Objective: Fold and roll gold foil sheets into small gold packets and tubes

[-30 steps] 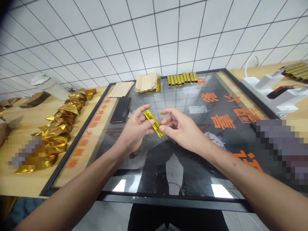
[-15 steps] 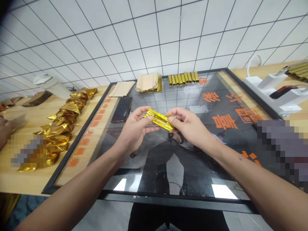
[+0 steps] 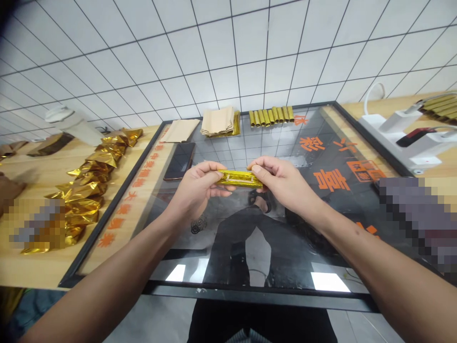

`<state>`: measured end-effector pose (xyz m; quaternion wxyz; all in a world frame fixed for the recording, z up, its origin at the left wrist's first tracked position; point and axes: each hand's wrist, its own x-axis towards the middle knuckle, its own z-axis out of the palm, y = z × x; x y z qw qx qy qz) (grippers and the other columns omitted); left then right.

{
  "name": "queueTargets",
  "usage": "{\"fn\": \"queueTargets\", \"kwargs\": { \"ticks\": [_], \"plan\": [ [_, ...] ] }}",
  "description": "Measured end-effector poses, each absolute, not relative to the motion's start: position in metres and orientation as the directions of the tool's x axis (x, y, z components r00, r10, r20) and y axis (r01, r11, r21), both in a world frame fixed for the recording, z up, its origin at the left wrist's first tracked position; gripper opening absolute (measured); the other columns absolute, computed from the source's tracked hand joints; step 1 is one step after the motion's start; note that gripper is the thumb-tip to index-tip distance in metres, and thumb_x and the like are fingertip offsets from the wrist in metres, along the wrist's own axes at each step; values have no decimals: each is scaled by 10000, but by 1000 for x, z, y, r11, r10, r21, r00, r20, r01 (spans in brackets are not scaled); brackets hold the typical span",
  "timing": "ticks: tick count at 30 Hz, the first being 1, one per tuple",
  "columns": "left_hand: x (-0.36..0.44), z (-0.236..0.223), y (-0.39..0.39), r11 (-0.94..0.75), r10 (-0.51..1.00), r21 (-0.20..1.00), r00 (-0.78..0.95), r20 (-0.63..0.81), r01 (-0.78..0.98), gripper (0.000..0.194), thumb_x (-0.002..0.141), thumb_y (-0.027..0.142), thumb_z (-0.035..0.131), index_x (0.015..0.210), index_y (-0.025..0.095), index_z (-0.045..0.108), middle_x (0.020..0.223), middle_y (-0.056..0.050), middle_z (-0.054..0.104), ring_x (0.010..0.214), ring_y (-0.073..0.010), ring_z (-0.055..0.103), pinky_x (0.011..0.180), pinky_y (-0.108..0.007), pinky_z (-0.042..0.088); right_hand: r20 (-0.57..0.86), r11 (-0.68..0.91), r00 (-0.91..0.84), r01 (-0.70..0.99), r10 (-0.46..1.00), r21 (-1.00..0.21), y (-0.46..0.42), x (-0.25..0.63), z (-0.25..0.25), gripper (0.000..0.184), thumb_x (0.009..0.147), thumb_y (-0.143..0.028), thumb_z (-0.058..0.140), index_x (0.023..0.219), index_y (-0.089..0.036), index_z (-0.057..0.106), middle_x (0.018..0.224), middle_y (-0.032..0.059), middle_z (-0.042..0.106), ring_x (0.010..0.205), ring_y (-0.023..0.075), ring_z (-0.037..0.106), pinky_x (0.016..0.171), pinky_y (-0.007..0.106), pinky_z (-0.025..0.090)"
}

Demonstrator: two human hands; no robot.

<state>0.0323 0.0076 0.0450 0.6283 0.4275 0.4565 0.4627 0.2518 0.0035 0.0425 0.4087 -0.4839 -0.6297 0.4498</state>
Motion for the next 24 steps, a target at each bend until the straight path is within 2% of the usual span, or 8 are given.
{"fn": "queueTargets", "kwargs": {
  "ticks": [3, 6, 9, 11, 13, 16, 24],
  "plan": [
    [32, 43, 9, 155, 983, 969, 126, -132, -192, 153, 851, 199, 740, 965, 141, 656, 843, -65, 775, 640, -164, 769, 578, -239, 625, 182, 216, -137, 303, 974, -928, 2, 254, 42, 329, 1000, -558, 672, 1085, -250, 750, 938, 43, 730, 821, 216, 664, 736, 358, 572],
    [30, 42, 10, 99, 993, 973, 77, -85, -207, 189, 850, 224, 757, 986, 144, 654, 849, -59, 776, 653, -165, 773, 585, -236, 622, 342, 354, -104, 399, 934, -846, 0, 257, 42, 265, 1030, -477, 648, 1171, -266, 726, 1091, 69, 740, 958, 250, 691, 847, 402, 575],
    [30, 43, 10, 89, 996, 968, 48, -80, -233, 239, 825, 256, 791, 986, 151, 649, 899, -58, 783, 670, -162, 779, 599, -234, 621, 546, 551, -189, 540, 816, -636, -3, 259, 42, 211, 1004, -371, 691, 1193, -285, 730, 1205, 98, 704, 1119, 293, 671, 986, 474, 557],
    [31, 43, 10, 91, 996, 964, 48, -81, -250, 262, 811, 268, 805, 985, 150, 648, 911, -57, 783, 687, -167, 784, 614, -239, 627, 619, 637, -269, 582, 737, -505, -5, 259, 42, 222, 982, -325, 714, 1199, -286, 736, 1245, 113, 682, 1188, 316, 653, 1040, 513, 537],
    [32, 42, 9, 88, 996, 962, 57, -76, -259, 272, 801, 273, 814, 981, 149, 653, 903, -55, 779, 723, -176, 790, 634, -246, 635, 639, 671, -320, 600, 700, -435, -6, 257, 41, 212, 974, -303, 715, 1183, -281, 743, 1290, 127, 661, 1217, 327, 648, 1042, 532, 536],
    [34, 41, 8, 79, 995, 963, 74, -62, -259, 272, 794, 284, 831, 964, 150, 666, 888, -52, 767, 793, -183, 784, 667, -255, 644, 621, 666, -351, 634, 701, -394, -7, 255, 40, 167, 981, -304, 704, 1138, -275, 752, 1346, 142, 641, 1241, 343, 646, 1020, 552, 541],
    [33, 39, 5, 90, 990, 958, 130, -56, -274, 256, 822, 303, 821, 968, 149, 677, 885, -54, 764, 826, -181, 773, 705, -274, 662, 580, 651, -369, 640, 726, -408, -6, 255, 37, 107, 969, -235, 691, 1056, -250, 750, 1347, 147, 656, 1238, 345, 659, 1016, 554, 546]
  ]
}}
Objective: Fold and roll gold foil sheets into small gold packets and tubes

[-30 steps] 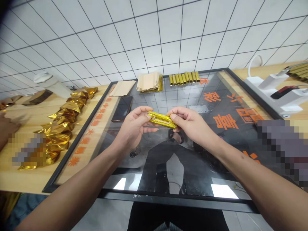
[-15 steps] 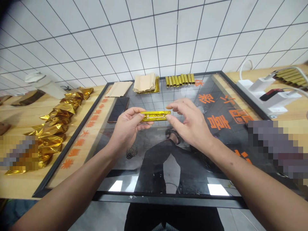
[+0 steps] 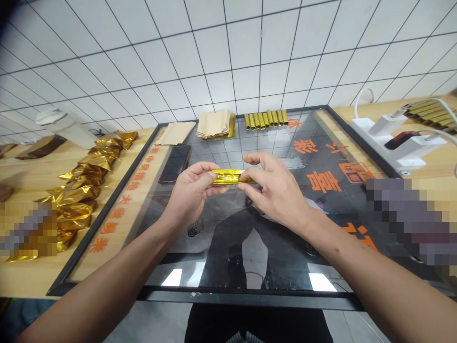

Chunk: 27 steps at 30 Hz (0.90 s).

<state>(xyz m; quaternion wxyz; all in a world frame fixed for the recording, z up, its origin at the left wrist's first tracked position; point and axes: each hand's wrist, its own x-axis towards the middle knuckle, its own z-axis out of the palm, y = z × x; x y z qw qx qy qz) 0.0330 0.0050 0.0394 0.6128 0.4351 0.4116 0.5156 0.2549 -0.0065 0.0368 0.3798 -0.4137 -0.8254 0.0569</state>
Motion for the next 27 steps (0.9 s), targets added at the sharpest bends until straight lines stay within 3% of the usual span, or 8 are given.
{"fn": "queueTargets", "kwargs": {
  "ticks": [5, 15, 27],
  "plan": [
    [34, 40, 4, 104, 987, 956, 144, -66, -275, 251, 833, 299, 814, 990, 157, 680, 914, -55, 780, 781, -163, 771, 707, -272, 662, 560, 636, -353, 618, 750, -462, -9, 252, 39, 191, 971, -279, 699, 1155, -254, 743, 1345, 145, 659, 1236, 340, 662, 1033, 555, 545],
    [35, 42, 3, 67, 986, 962, 165, -23, -266, 203, 852, 254, 783, 1008, 154, 700, 901, -58, 782, 808, -169, 775, 719, -269, 660, 547, 601, -297, 589, 783, -541, -10, 251, 40, 111, 970, -277, 684, 1053, -247, 752, 1354, 142, 655, 1310, 351, 633, 1073, 557, 518],
    [36, 42, 0, 59, 976, 964, 216, -2, -258, 194, 860, 220, 800, 1037, 176, 732, 1063, -71, 807, 943, -164, 774, 804, -265, 654, 553, 603, -278, 546, 786, -582, -7, 252, 38, 111, 932, -200, 719, 1027, -255, 737, 1311, 126, 658, 1298, 313, 642, 1052, 511, 541]
  ]
}}
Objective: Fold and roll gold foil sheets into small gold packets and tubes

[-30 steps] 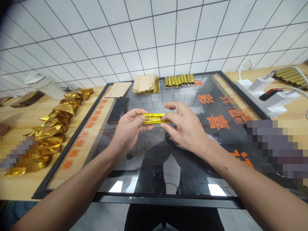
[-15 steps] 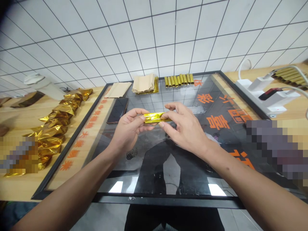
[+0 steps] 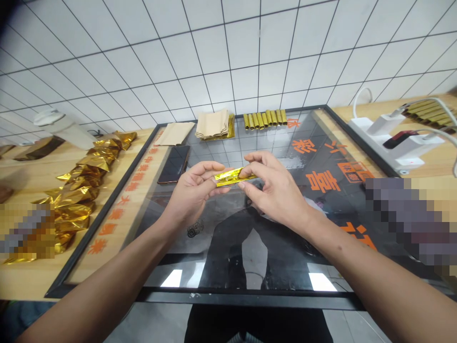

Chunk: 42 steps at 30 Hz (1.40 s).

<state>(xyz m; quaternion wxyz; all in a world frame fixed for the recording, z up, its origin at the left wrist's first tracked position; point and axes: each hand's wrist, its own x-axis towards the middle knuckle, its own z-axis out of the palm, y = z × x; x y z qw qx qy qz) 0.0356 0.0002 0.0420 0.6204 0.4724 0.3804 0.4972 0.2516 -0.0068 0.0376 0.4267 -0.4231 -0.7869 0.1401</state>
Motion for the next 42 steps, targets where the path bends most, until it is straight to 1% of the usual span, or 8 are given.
{"fn": "queueTargets", "kwargs": {
  "ticks": [4, 10, 15, 20, 29, 34, 39, 42],
  "plan": [
    [36, 40, 0, 48, 971, 964, 237, 16, -261, 166, 874, 269, 814, 1001, 171, 772, 1043, -65, 802, 927, -152, 758, 806, -260, 651, 555, 607, -284, 553, 782, -571, -6, 252, 37, 120, 921, -192, 732, 1021, -259, 735, 1318, 115, 665, 1305, 317, 642, 1067, 519, 536],
    [35, 37, 3, 37, 972, 962, 233, 28, -269, 244, 829, 312, 877, 1005, 168, 789, 1021, -67, 802, 904, -157, 756, 779, -251, 645, 562, 614, -283, 539, 777, -577, -8, 251, 39, 138, 949, -229, 729, 1080, -257, 760, 1291, 119, 670, 1303, 316, 645, 1058, 513, 544],
    [35, 35, 4, 22, 966, 962, 252, 50, -273, 264, 841, 360, 886, 1023, 182, 818, 1032, -67, 811, 915, -156, 756, 794, -246, 645, 563, 613, -280, 534, 778, -582, -8, 251, 38, 119, 933, -205, 739, 1042, -248, 761, 1300, 122, 663, 1310, 316, 642, 1047, 495, 556],
    [35, 35, 3, 50, 966, 955, 258, 28, -291, 256, 834, 335, 892, 1020, 172, 825, 1023, -65, 807, 902, -151, 753, 788, -246, 653, 558, 612, -279, 519, 781, -597, -7, 251, 37, 149, 901, -181, 760, 1033, -249, 741, 1314, 119, 659, 1299, 317, 649, 1020, 490, 575],
    [35, 35, 3, 100, 970, 943, 242, -21, -316, 217, 856, 269, 848, 1030, 150, 799, 1014, -78, 806, 878, -155, 765, 755, -253, 670, 572, 620, -281, 535, 771, -574, -8, 251, 39, 113, 909, -188, 751, 1007, -237, 725, 1316, 126, 672, 1247, 307, 674, 989, 485, 584],
    [36, 37, 2, 91, 970, 948, 241, -15, -305, 197, 856, 243, 830, 1025, 145, 797, 1003, -75, 802, 877, -156, 763, 755, -256, 672, 538, 602, -284, 496, 794, -626, -10, 250, 41, 102, 913, -214, 762, 1005, -242, 728, 1311, 118, 673, 1246, 298, 674, 966, 451, 586],
    [36, 39, 1, 94, 971, 953, 240, -24, -286, 228, 850, 281, 851, 1024, 144, 797, 1000, -77, 802, 869, -162, 763, 752, -266, 668, 513, 567, -252, 466, 821, -679, -9, 249, 41, 76, 915, -224, 771, 976, -246, 733, 1281, 102, 689, 1226, 293, 676, 961, 448, 572],
    [35, 38, 1, 93, 970, 953, 241, -21, -288, 246, 846, 301, 864, 1028, 151, 797, 995, -75, 807, 848, -158, 764, 748, -268, 667, 511, 558, -236, 461, 827, -690, -9, 249, 42, 79, 911, -219, 771, 974, -250, 736, 1267, 98, 695, 1219, 297, 676, 957, 453, 569]
  ]
}}
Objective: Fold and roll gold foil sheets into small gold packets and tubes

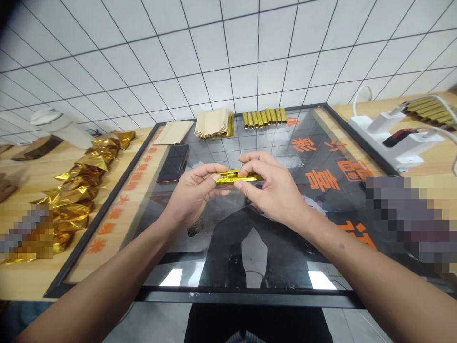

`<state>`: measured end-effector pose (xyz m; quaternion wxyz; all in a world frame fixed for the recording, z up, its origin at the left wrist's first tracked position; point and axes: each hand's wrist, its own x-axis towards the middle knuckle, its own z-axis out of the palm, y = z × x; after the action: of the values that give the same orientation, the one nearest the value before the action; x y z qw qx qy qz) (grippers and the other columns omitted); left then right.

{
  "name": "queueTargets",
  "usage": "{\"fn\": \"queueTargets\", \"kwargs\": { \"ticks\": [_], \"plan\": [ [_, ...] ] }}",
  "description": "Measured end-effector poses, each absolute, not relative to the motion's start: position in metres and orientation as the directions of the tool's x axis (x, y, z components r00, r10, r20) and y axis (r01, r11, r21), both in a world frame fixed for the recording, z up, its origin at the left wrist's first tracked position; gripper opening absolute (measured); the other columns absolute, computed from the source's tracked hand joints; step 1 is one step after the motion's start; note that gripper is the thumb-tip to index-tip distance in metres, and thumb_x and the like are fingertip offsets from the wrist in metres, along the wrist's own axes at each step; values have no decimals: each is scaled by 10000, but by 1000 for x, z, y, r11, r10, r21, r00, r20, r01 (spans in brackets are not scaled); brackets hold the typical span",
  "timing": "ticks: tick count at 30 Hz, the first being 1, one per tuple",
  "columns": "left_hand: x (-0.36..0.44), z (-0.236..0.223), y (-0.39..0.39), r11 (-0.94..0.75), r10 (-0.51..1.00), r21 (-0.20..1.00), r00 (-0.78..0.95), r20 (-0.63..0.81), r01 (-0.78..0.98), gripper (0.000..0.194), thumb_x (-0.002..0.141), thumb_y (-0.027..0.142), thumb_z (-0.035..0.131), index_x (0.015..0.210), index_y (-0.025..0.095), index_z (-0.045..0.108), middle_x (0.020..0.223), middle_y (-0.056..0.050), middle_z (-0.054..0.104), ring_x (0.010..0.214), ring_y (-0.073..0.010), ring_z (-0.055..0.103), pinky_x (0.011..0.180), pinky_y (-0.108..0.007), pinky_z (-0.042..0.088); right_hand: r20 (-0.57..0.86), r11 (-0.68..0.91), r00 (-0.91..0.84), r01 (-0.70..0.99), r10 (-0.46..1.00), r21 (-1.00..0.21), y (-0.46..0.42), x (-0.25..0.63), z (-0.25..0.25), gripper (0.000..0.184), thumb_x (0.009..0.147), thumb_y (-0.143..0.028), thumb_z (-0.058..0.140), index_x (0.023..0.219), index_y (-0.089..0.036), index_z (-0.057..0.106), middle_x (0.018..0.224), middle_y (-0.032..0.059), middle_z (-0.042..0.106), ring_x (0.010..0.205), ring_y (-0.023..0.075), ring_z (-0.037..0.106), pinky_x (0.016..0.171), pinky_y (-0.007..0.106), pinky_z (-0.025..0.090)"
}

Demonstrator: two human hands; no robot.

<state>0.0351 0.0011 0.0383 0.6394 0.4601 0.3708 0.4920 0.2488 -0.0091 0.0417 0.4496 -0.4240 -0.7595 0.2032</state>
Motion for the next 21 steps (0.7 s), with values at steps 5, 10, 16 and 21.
{"fn": "queueTargets", "kwargs": {
  "ticks": [5, 10, 16, 21],
  "plan": [
    [36, 38, 1, 88, 973, 958, 231, -23, -275, 241, 840, 308, 868, 1016, 158, 800, 982, -67, 804, 853, -157, 761, 740, -264, 667, 515, 569, -253, 469, 819, -675, -10, 248, 42, 86, 908, -224, 774, 979, -249, 732, 1270, 102, 699, 1218, 304, 678, 961, 460, 565],
    [36, 39, 1, 100, 969, 951, 244, -27, -292, 253, 830, 315, 875, 1010, 157, 797, 972, -69, 811, 848, -166, 773, 723, -260, 659, 525, 569, -239, 483, 817, -666, -10, 248, 43, 78, 907, -223, 771, 968, -246, 728, 1248, 106, 714, 1208, 297, 684, 955, 449, 567],
    [33, 38, 2, 122, 959, 949, 281, -37, -291, 259, 846, 342, 862, 1022, 165, 790, 973, -86, 824, 862, -204, 805, 728, -275, 646, 523, 563, -233, 493, 820, -663, -10, 249, 45, 61, 924, -244, 760, 973, -259, 727, 1240, 106, 726, 1215, 306, 682, 973, 481, 570],
    [32, 39, 2, 118, 959, 948, 281, -32, -296, 263, 847, 337, 852, 1030, 162, 783, 948, -89, 825, 869, -208, 805, 732, -283, 646, 526, 555, -215, 501, 823, -664, -11, 249, 47, 40, 928, -257, 756, 958, -255, 730, 1238, 108, 729, 1197, 307, 688, 950, 468, 583]
  ]
}}
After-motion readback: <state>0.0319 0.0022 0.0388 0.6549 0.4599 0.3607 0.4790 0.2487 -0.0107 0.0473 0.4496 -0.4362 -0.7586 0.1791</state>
